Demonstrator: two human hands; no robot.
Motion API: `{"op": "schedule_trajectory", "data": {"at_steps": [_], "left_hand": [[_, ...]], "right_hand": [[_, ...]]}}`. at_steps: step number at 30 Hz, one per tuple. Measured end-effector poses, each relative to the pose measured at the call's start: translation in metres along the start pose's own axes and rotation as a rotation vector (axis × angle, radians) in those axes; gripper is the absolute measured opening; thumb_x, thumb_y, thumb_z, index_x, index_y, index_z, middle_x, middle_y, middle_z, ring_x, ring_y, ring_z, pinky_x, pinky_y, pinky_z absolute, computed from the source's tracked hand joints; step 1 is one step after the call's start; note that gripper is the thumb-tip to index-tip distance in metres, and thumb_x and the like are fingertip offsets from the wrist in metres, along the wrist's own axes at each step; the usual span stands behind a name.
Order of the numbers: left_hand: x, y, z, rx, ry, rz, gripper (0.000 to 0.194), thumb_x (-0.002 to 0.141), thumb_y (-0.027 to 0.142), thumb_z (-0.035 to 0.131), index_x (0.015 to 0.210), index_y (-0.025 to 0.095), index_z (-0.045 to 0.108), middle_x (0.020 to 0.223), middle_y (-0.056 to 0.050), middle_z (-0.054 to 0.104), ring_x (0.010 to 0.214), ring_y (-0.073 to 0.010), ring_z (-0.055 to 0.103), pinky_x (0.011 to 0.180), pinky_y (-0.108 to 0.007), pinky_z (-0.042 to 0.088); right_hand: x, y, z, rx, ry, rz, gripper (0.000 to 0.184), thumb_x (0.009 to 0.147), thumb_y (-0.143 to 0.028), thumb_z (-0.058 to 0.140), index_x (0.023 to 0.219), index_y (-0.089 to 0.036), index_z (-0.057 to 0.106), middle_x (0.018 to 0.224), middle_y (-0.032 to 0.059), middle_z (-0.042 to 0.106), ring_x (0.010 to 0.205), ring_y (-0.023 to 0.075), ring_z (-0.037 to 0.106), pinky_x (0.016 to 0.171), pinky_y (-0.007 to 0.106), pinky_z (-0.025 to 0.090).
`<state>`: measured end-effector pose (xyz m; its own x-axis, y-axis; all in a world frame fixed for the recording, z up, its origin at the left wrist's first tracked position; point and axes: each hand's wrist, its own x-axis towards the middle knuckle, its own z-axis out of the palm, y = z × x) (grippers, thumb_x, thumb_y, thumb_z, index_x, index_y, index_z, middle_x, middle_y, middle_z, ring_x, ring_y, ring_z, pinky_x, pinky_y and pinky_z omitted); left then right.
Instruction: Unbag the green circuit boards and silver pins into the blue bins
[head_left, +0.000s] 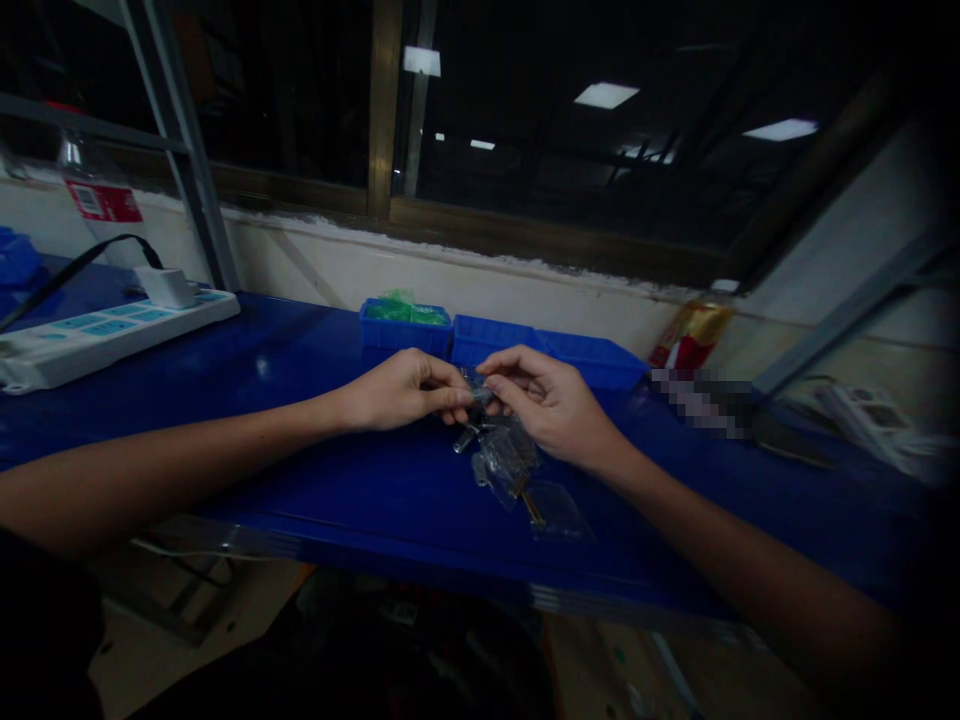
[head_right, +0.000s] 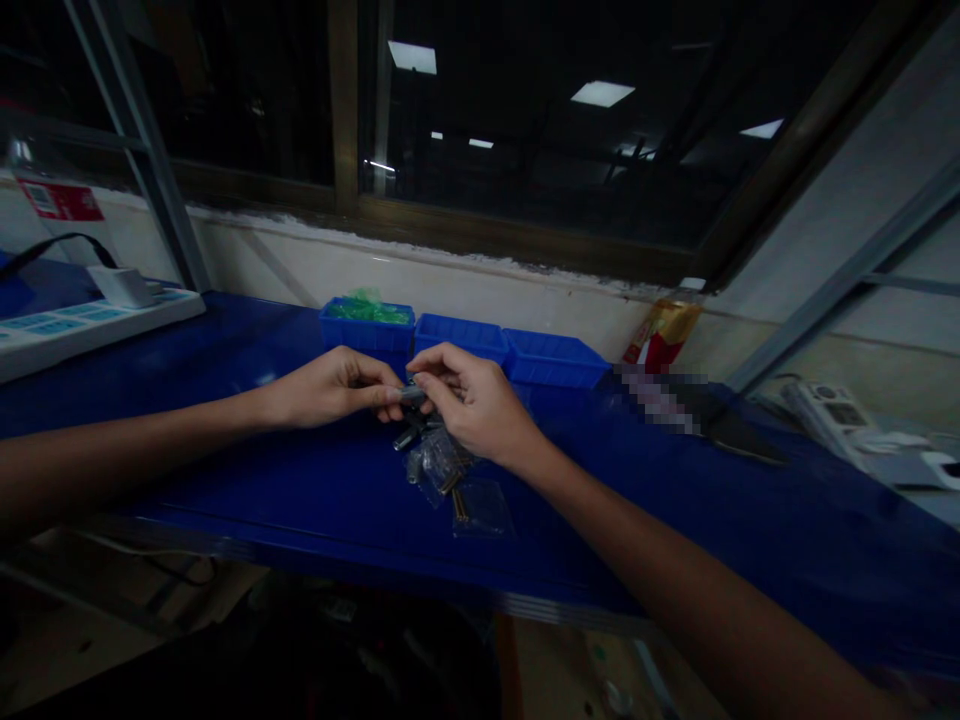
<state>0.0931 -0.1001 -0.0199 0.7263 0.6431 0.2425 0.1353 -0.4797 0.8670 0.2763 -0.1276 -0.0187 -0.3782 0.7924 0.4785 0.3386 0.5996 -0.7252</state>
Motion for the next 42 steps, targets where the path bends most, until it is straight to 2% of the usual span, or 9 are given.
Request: {"op": "schedule_trajectory", "data": {"at_steps": [3,7,12,16,24,32,34,38,42], "left_hand": [[-0.001,-0.001,0.000,0.065,0.017,0.027,0.017,0.081,0.019,0.050,0.087,0.007,0.060,0.074,-0.004,0.064,0.064,-0.0076,0.057,0.063,-0.020,0.046],[0.000,-0.001,0.000,0.113,-0.004,0.049,0.019,0.081,0.022,0.049,0.085,0.008,0.061,0.072,-0.004,0.063,0.063,-0.0083,0.057,0.062,-0.021,0.046],[0.001,0.001,-0.001,-0.004,0.042,0.036,0.019,0.081,0.022,0.049,0.086,0.007,0.060,0.073,-0.005,0.063,0.063,-0.0087,0.057,0.063,-0.023,0.047],[0.001,0.002,-0.001,-0.039,0.033,0.019,0.018,0.081,0.022,0.050,0.085,0.008,0.060,0.072,-0.004,0.063,0.063,-0.0086,0.057,0.063,-0.022,0.046],[-0.004,0.004,-0.001,0.155,0.037,0.068,0.020,0.082,0.023,0.048,0.083,0.008,0.060,0.071,-0.005,0.063,0.062,-0.0085,0.056,0.060,-0.020,0.045],[-0.002,0.004,0.001,0.147,0.027,0.055,0.017,0.082,0.021,0.048,0.085,0.008,0.059,0.071,-0.005,0.062,0.062,-0.0085,0.056,0.062,-0.021,0.045],[-0.001,0.003,0.000,0.081,0.025,0.041,0.017,0.081,0.021,0.048,0.085,0.008,0.059,0.070,-0.004,0.062,0.062,-0.0082,0.056,0.062,-0.021,0.046],[0.000,0.003,-0.002,-0.049,0.038,0.012,0.015,0.080,0.021,0.050,0.081,0.009,0.059,0.068,-0.003,0.063,0.060,-0.0077,0.056,0.061,-0.020,0.046],[-0.001,0.005,-0.002,-0.120,0.030,-0.007,0.014,0.080,0.020,0.052,0.078,0.009,0.060,0.066,-0.003,0.064,0.059,-0.0076,0.057,0.060,-0.020,0.046]], "right_hand": [[0.000,0.004,0.001,-0.013,-0.007,0.021,0.011,0.081,-0.027,0.050,0.087,-0.018,0.052,0.071,-0.0006,0.055,0.054,0.0086,0.055,0.051,0.023,0.046],[0.000,0.005,0.000,0.003,-0.012,0.027,0.013,0.081,-0.029,0.051,0.087,-0.017,0.053,0.071,-0.0002,0.056,0.053,0.0077,0.054,0.050,0.022,0.045],[-0.001,-0.004,-0.006,0.091,-0.063,0.019,0.019,0.073,-0.023,0.059,0.089,-0.017,0.053,0.077,0.0017,0.059,0.066,0.0108,0.059,0.063,0.026,0.050],[0.000,-0.007,-0.008,0.100,-0.060,0.059,0.016,0.073,-0.025,0.058,0.087,-0.016,0.055,0.073,0.0017,0.059,0.062,0.0104,0.059,0.058,0.025,0.048],[0.001,-0.003,-0.008,-0.058,-0.066,0.073,0.020,0.080,-0.032,0.052,0.082,-0.013,0.058,0.062,0.0000,0.057,0.047,0.0076,0.054,0.044,0.021,0.040],[0.001,-0.001,-0.007,-0.262,-0.055,0.072,0.035,0.083,-0.042,0.044,0.064,-0.014,0.055,0.054,-0.0002,0.055,0.046,0.0080,0.051,0.043,0.021,0.039],[0.000,-0.002,-0.009,-0.278,-0.036,0.044,0.032,0.083,-0.041,0.045,0.068,-0.015,0.056,0.057,0.0007,0.056,0.049,0.0089,0.053,0.047,0.023,0.041],[-0.001,-0.005,-0.011,-0.168,-0.016,-0.048,0.021,0.078,-0.031,0.055,0.092,-0.016,0.056,0.073,0.0026,0.061,0.064,0.0122,0.058,0.059,0.027,0.047],[-0.002,-0.007,-0.012,-0.089,-0.032,-0.065,0.017,0.076,-0.026,0.057,0.091,-0.017,0.056,0.078,0.0033,0.062,0.070,0.0137,0.060,0.065,0.029,0.048]]}}
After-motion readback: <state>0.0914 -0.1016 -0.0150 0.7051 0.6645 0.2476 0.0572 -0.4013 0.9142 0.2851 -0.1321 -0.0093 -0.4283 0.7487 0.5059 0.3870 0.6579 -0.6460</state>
